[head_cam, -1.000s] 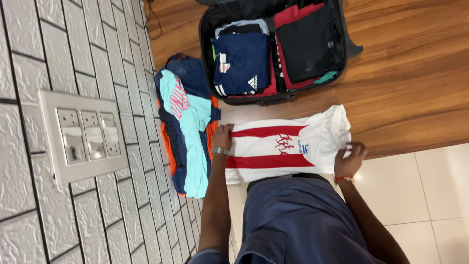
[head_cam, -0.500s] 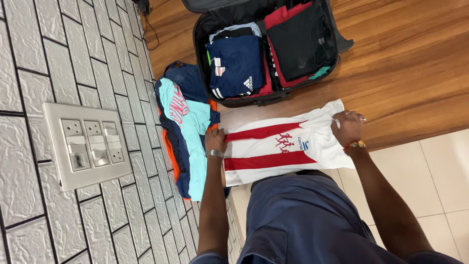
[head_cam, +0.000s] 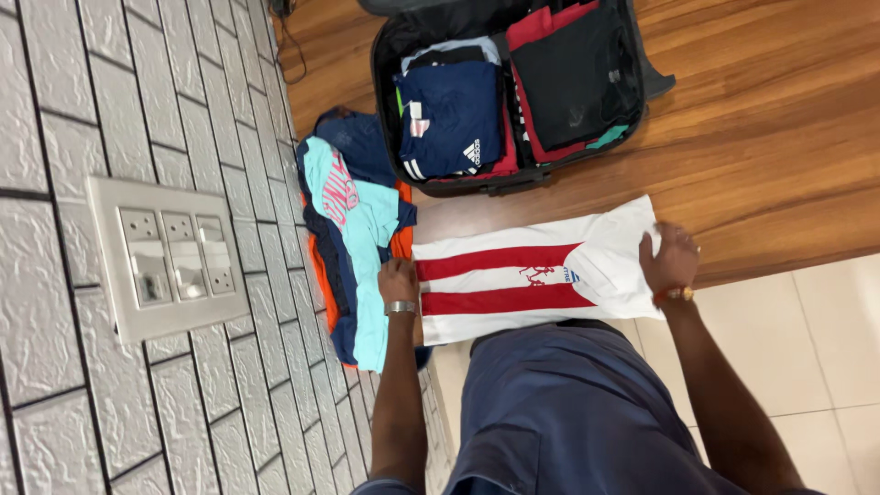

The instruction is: The person folds several shirts and a pair of pants and places them into an open suitcase on a table.

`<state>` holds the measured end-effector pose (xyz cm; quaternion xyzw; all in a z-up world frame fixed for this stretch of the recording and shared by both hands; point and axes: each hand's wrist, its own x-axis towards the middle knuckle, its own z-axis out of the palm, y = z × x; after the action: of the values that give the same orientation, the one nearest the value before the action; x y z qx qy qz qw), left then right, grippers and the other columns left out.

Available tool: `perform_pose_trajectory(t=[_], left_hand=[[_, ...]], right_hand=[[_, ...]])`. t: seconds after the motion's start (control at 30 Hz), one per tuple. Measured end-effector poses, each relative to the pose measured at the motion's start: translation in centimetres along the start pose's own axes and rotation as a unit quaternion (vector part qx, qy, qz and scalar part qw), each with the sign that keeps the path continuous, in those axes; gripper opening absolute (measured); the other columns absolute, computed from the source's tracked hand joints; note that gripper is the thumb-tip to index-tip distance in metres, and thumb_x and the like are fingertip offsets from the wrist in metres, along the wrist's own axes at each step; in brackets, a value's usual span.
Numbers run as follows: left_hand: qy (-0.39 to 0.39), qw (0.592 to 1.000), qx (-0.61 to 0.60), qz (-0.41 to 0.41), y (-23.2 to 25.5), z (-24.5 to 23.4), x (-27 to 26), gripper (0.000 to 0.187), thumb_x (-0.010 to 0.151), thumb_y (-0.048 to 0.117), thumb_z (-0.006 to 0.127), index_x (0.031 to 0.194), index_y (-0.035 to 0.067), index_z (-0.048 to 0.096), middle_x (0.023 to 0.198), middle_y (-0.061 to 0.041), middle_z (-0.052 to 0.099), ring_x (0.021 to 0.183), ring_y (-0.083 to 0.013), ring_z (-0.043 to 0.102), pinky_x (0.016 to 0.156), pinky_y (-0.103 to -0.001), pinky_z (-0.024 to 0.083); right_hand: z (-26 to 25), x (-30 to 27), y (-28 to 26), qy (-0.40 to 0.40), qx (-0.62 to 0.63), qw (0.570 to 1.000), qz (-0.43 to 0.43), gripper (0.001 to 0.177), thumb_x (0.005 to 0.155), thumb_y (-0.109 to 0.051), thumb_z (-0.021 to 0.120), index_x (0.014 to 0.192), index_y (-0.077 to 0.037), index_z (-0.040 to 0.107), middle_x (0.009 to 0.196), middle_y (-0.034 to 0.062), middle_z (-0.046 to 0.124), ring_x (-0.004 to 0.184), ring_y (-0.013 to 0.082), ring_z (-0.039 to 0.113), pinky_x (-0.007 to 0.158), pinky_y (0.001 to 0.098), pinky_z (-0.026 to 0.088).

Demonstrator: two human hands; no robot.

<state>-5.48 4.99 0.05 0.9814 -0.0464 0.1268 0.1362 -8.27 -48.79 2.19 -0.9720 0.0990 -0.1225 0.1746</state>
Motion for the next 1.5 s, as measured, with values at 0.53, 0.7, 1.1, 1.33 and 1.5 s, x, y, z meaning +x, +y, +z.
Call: perform_pose_trajectory(t=[0.53, 0.7, 1.1, 1.33, 1.5], left_hand=[[-0.274, 0.96, 0.055, 0.037, 2.7, 2.6, 7.7, 0.015, 0.079, 0.01, 0.074, 0.091, 0.019, 0.078, 0.106, -0.005, 0.072, 0.109, -0.0301, 0.061, 0.097, -0.043, 0.048], [-0.249, 0.968, -0.024, -0.025, 1.6, 3.6, 7.2, 0.007, 0.084, 0.013, 0.075, 0.09, 0.016, 0.076, 0.097, -0.007, 0.074, 0.096, -0.0305, 0.069, 0.088, -0.044, 0.055], [-0.053, 0.996, -0.015, -0.077, 1.6, 3.9, 6.9, 0.034, 0.078, -0.003, 0.073, 0.104, 0.018, 0.077, 0.098, -0.012, 0.073, 0.094, -0.0356, 0.066, 0.084, -0.048, 0.053], [-0.056, 0.997, -0.018, -0.05, 0.6, 3.9, 6.0, 0.023, 0.077, 0.01, 0.079, 0.099, 0.016, 0.079, 0.096, -0.014, 0.072, 0.09, -0.0365, 0.066, 0.08, -0.048, 0.054], [-0.1, 0.961, -0.082, -0.243, 1.1, 3.3, 6.3, 0.017, 0.089, 0.018, 0.073, 0.104, 0.02, 0.08, 0.093, -0.015, 0.074, 0.086, -0.0351, 0.07, 0.074, -0.047, 0.056]], right_hand=[[5.2, 12.4, 1.4, -0.388, -0.306, 0.853, -0.168, 0.029, 0.094, -0.02, 0.061, 0.12, -0.023, 0.073, 0.122, 0.0035, 0.074, 0.12, 0.0237, 0.067, 0.109, 0.0474, 0.045], [4.8, 13.7, 2.3, -0.235, -0.191, 0.946, -0.117, 0.033, 0.089, -0.028, 0.073, 0.119, -0.015, 0.071, 0.115, 0.0085, 0.075, 0.115, 0.0291, 0.066, 0.099, 0.0478, 0.047], [4.9, 14.3, 2.5, -0.148, -0.209, 0.958, -0.13, 0.036, 0.094, -0.013, 0.066, 0.128, -0.02, 0.073, 0.116, 0.0096, 0.075, 0.12, 0.0285, 0.065, 0.112, 0.0539, 0.043], [4.5, 13.4, 3.0, -0.16, -0.158, 0.967, -0.117, 0.04, 0.087, -0.037, 0.073, 0.121, -0.014, 0.072, 0.111, 0.0144, 0.074, 0.112, 0.0349, 0.065, 0.1, 0.0576, 0.044], [4.5, 13.8, 3.6, -0.177, -0.043, 0.98, 0.076, 0.024, 0.112, -0.03, 0.061, 0.126, -0.014, 0.071, 0.109, 0.022, 0.075, 0.103, 0.0372, 0.07, 0.102, 0.0512, 0.053]])
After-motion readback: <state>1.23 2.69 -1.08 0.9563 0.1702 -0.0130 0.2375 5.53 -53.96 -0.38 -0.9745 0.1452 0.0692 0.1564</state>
